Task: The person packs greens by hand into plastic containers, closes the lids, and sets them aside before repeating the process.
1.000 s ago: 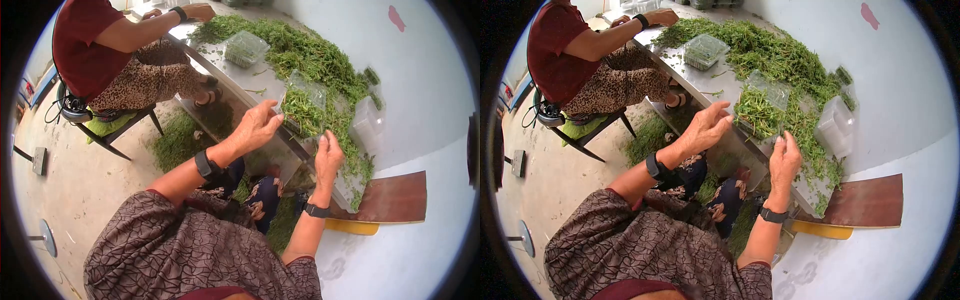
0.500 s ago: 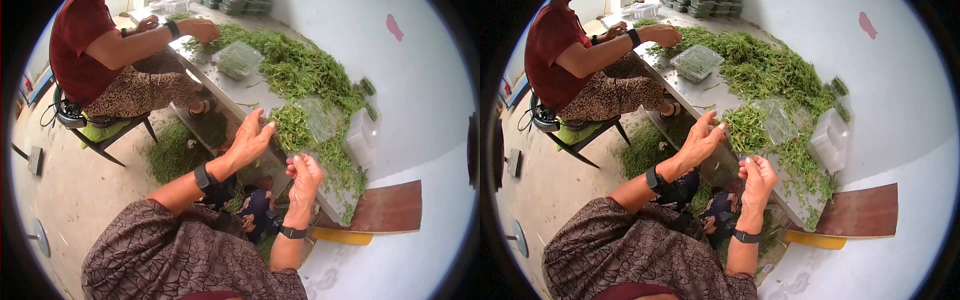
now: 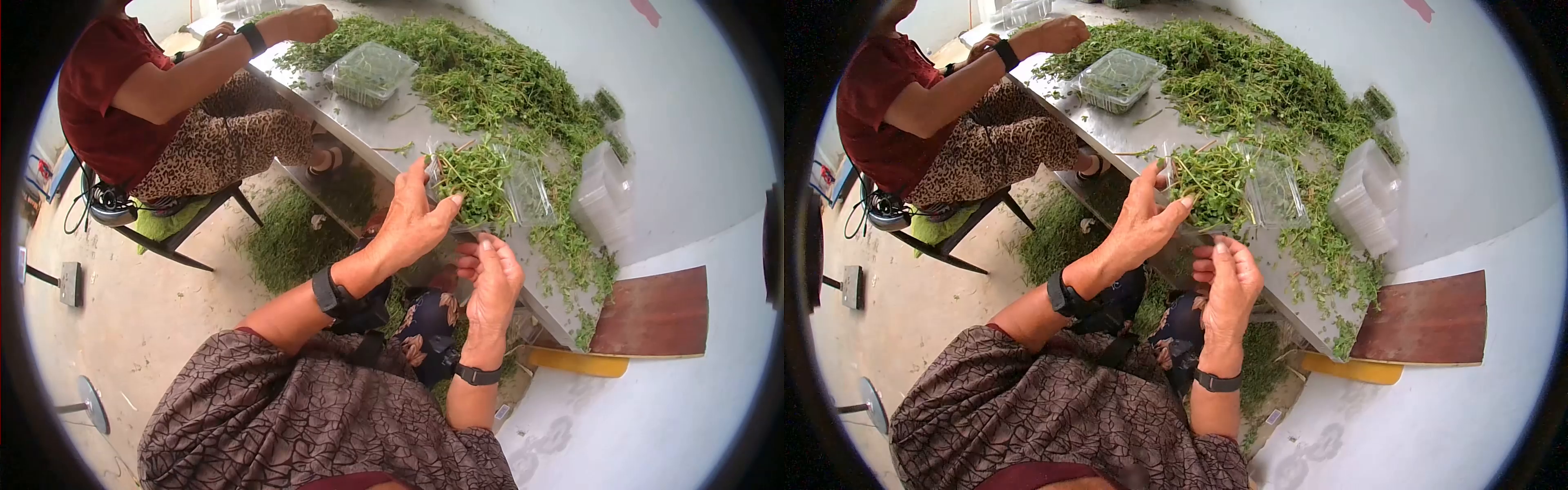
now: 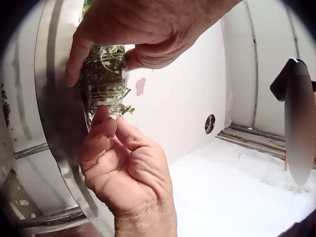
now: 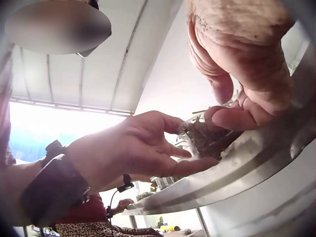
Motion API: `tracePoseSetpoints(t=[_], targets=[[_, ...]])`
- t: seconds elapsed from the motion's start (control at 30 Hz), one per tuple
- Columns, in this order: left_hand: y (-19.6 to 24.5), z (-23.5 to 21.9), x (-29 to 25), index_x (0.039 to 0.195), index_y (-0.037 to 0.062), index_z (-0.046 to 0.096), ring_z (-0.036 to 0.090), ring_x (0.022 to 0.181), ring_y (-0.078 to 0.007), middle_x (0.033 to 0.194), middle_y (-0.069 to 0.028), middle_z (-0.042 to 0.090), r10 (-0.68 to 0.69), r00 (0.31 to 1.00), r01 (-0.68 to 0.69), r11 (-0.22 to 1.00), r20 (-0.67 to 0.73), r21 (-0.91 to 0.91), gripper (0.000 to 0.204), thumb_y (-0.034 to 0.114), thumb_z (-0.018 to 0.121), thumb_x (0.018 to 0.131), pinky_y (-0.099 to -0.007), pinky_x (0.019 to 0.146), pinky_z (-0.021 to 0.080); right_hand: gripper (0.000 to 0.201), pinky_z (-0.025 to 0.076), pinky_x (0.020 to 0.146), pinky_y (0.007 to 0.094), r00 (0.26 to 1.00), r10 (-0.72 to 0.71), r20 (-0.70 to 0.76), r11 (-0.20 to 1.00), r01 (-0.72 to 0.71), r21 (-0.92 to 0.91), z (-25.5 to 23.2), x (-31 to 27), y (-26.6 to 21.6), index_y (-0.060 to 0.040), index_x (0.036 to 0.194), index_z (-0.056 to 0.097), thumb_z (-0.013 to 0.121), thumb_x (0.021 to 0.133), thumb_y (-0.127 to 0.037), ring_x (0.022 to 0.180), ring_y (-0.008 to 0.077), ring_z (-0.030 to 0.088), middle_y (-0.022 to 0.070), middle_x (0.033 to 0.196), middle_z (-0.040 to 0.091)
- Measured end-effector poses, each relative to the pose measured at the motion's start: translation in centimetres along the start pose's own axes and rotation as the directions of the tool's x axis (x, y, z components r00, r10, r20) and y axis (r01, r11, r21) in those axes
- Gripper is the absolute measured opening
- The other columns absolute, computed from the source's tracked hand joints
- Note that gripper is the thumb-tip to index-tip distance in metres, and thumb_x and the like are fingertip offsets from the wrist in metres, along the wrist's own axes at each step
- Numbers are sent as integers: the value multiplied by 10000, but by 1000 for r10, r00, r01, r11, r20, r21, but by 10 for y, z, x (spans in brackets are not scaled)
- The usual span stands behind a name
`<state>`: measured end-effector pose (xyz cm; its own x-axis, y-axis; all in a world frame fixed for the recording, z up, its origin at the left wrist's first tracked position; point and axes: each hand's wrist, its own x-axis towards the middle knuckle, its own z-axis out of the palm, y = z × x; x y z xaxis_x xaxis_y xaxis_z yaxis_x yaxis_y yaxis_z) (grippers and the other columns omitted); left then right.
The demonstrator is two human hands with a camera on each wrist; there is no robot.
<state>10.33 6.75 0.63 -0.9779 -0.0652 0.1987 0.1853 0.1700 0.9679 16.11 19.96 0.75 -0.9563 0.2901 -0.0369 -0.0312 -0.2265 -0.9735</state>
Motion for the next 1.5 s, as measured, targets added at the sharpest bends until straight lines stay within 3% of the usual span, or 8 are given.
tracePoseSetpoints(t=[0.23, 0.37, 0.8, 1.0, 1.13, 1.27, 1.33, 1.5], targets=[[17, -23, 4, 1408, 4, 242, 534, 1009, -214, 1228, -152, 403, -83, 951, 226, 843, 297, -488, 620, 167, 538, 888, -348, 712, 562, 271, 517, 558, 253, 993, -47, -112, 995, 56, 83, -36, -2, -8, 35, 1123, 519, 486, 942, -163, 659, 144, 617, 168, 883, 643], [0, -42, 15, 1409, 20, 290, 525, 878, -130, 1154, -101, 469, -28, 955, 104, 964, 295, -246, 600, 193, 536, 890, -266, 659, 484, 318, 528, 566, 270, 986, -73, -149, 991, 89, 105, -58, -1, -9, 53, 1168, 493, 485, 944, -172, 678, 169, 628, 194, 912, 640], [10, -56, 14, 1401, 54, 354, 416, 800, -76, 1093, -24, 526, -14, 850, 108, 983, 527, -147, 561, 189, 517, 882, -251, 753, 407, 528, 517, 667, 297, 970, -240, 24, 936, 225, 270, -68, -7, 0, 53, 1299, 396, 536, 921, -289, 804, 228, 622, 225, 1055, 596], [-3, -57, 10, 1383, 29, 382, 388, 765, -66, 1170, -10, 517, 80, 827, 6, 988, 557, -151, 560, 155, 517, 853, -225, 734, 387, 535, 505, 697, 313, 991, -123, 47, 989, 118, 93, -60, -13, -15, 49, 1303, 395, 495, 931, -322, 847, 220, 612, 210, 1131, 571], [-3, -61, 4, 1381, 20, 379, 473, 932, -99, 1242, -44, 517, -34, 773, 115, 990, 634, -87, 555, 136, 507, 854, -251, 853, 397, 492, 503, 749, 340, 980, -195, 47, 981, 194, 10, -52, -19, -12, 39, 1290, 420, 497, 929, -285, 883, 218, 606, 214, 1193, 546], [-8, -60, 3, 1369, 7, 390, 486, 1028, -123, 1256, -60, 519, 85, 811, 7, 988, 578, -155, 550, 108, 505, 840, -269, 930, 378, 485, 485, 822, 344, 979, -203, -2, 979, 203, -6, -50, -18, -8, 34, 1283, 427, 514, 923, -278, 1004, 233, 578, 206, 1195, 547], [3, -64, 2, 1360, 0, 397, 444, 1171, -165, 1271, -91, 523, -59, 764, 119, 992, 642, -51, 542, 106, 494, 838, -305, 1017, 326, 517, 466, 882, 337, 963, -265, 45, 964, 266, -19, -53, -16, -6, 36, 1247, 461, 584, 894, -320, 1113, 248, 545, 201, 1164, 562], [-8, -63, 3, 1346, -1, 418, 483, 1066, -139, 1191, -78, 559, 106, 772, -19, 989, 627, -144, 526, 122, 476, 838, -291, 951, 380, 511, 390, 955, 344, 927, -329, 178, 944, 323, 62, -64, -12, -5, 21, 1217, 482, 619, 859, -318, 1121, 243, 518, 178, 1189, 548]])
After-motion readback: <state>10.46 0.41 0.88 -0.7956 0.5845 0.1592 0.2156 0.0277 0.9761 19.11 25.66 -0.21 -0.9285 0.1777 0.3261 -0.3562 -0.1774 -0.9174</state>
